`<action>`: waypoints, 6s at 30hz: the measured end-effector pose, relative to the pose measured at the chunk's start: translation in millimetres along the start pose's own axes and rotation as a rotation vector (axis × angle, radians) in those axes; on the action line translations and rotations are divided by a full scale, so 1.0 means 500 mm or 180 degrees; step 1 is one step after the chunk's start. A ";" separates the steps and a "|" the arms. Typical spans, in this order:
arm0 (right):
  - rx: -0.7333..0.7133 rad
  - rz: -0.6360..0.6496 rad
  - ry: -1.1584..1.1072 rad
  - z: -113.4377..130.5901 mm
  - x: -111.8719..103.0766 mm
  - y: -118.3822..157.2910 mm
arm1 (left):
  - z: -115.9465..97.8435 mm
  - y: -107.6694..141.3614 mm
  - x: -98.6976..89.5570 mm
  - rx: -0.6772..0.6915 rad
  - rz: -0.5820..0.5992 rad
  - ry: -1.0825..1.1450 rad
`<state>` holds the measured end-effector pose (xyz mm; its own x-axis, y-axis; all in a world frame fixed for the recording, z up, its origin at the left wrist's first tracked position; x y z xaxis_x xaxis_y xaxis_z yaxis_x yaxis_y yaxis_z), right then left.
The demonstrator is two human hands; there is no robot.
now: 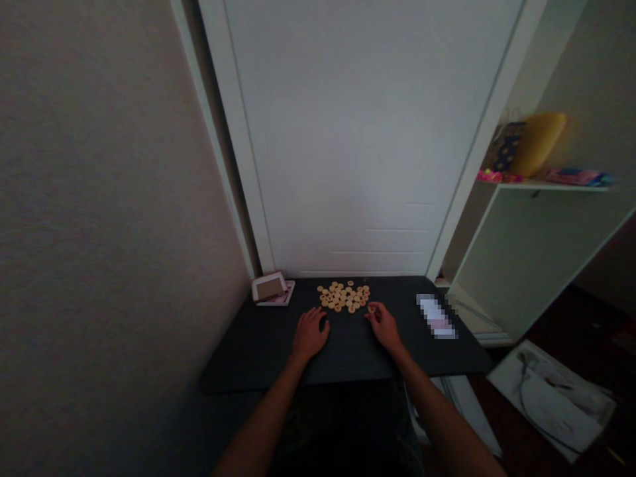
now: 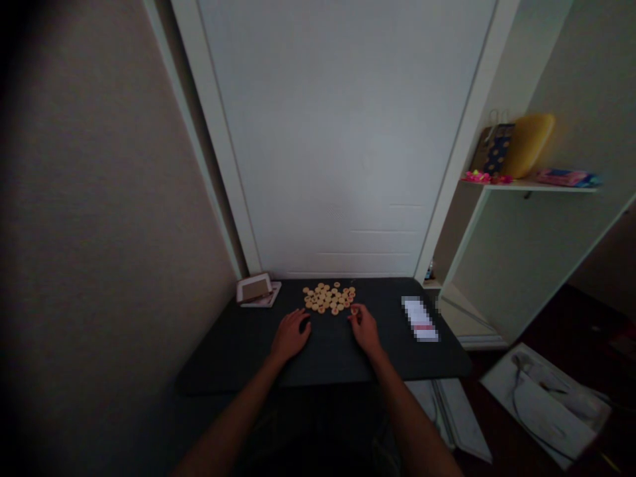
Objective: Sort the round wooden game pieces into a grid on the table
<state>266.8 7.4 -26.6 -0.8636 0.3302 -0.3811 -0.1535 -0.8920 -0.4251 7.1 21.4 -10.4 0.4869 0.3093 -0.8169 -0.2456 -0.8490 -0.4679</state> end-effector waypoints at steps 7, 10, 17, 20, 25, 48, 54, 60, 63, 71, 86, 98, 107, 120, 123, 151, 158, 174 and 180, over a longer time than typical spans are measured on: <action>0.0127 -0.0054 -0.0054 0.021 -0.006 0.002 | -0.001 0.000 -0.003 0.0009 0.0001 0.0001; 0.0141 -0.0222 -0.0070 0.026 -0.009 0.005 | 0.000 -0.001 -0.002 -0.0001 0.0004 0.0049; 0.0098 -0.0313 0.0211 0.019 -0.034 0.022 | 0.005 -0.002 0.005 0.0012 -0.0049 0.0069; 0.0107 -0.0238 0.0251 0.015 -0.045 0.021 | 0.005 -0.003 0.003 0.0001 -0.0039 0.0074; 0.0294 -0.0311 0.0010 0.004 -0.047 0.017 | 0.002 -0.003 0.000 -0.0014 -0.0009 0.0066; 0.0141 -0.0320 0.0069 -0.039 -0.086 -0.002 | 0.006 -0.002 0.004 0.0005 -0.0044 0.0101; 0.0416 -0.0272 -0.0446 -0.024 -0.085 0.001 | 0.001 -0.001 -0.004 0.0000 -0.0052 0.0143; 0.0182 -0.0041 -0.0059 -0.003 -0.073 0.005 | -0.012 0.000 -0.010 0.0062 -0.0080 0.0275; 0.0017 -0.0012 0.0043 0.013 -0.052 0.014 | -0.039 0.000 -0.007 0.0332 0.0106 0.0529; 0.0000 0.0292 -0.0131 0.053 -0.032 0.028 | -0.144 -0.005 0.035 0.0491 0.0460 0.1273; -0.0071 0.0600 -0.0291 0.064 -0.029 0.042 | -0.153 -0.012 0.035 0.0150 0.0609 0.1676; -0.0171 0.0620 -0.0025 0.047 -0.031 0.037 | -0.157 -0.011 0.029 0.0187 0.0707 0.1743; -0.0128 0.0583 0.0035 0.070 -0.035 0.043 | -0.159 -0.013 0.029 0.0148 0.0734 0.1801; -0.0003 0.0599 0.0145 0.051 -0.035 0.039 | -0.157 -0.006 0.024 0.0419 0.0822 0.1503; -0.0039 0.0620 0.0098 0.051 -0.035 0.038 | -0.158 -0.007 0.025 0.0379 0.0807 0.1566; -0.0080 0.0652 -0.0002 0.076 -0.037 0.045 | -0.145 -0.009 0.039 0.0430 0.0696 0.1640; 0.0006 0.0587 0.0063 0.065 -0.033 0.045 | -0.147 -0.007 0.036 0.0478 0.0735 0.1609; -0.0065 0.0638 0.0249 0.061 -0.038 0.041 | -0.148 -0.007 0.039 0.0389 0.0712 0.1589; -0.0077 0.0667 0.0130 0.067 -0.037 0.043 | -0.144 -0.008 0.045 0.0438 0.0690 0.1591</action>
<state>263.6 -28.4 -1.1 -0.8551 0.1511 -0.4960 0.0393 -0.9350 -0.3525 79.4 0.8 -2.8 0.7429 -0.1352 -0.6556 -0.4750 -0.7965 -0.3741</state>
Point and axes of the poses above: each hand's wrist, its own y-axis away from the middle knuckle, its own x-axis out of the palm, z = x × y, the point moved 1 cm from there along -y, towards the middle knuckle, and after that the axes turned 1 degree about -x, right-handed, at the moved point
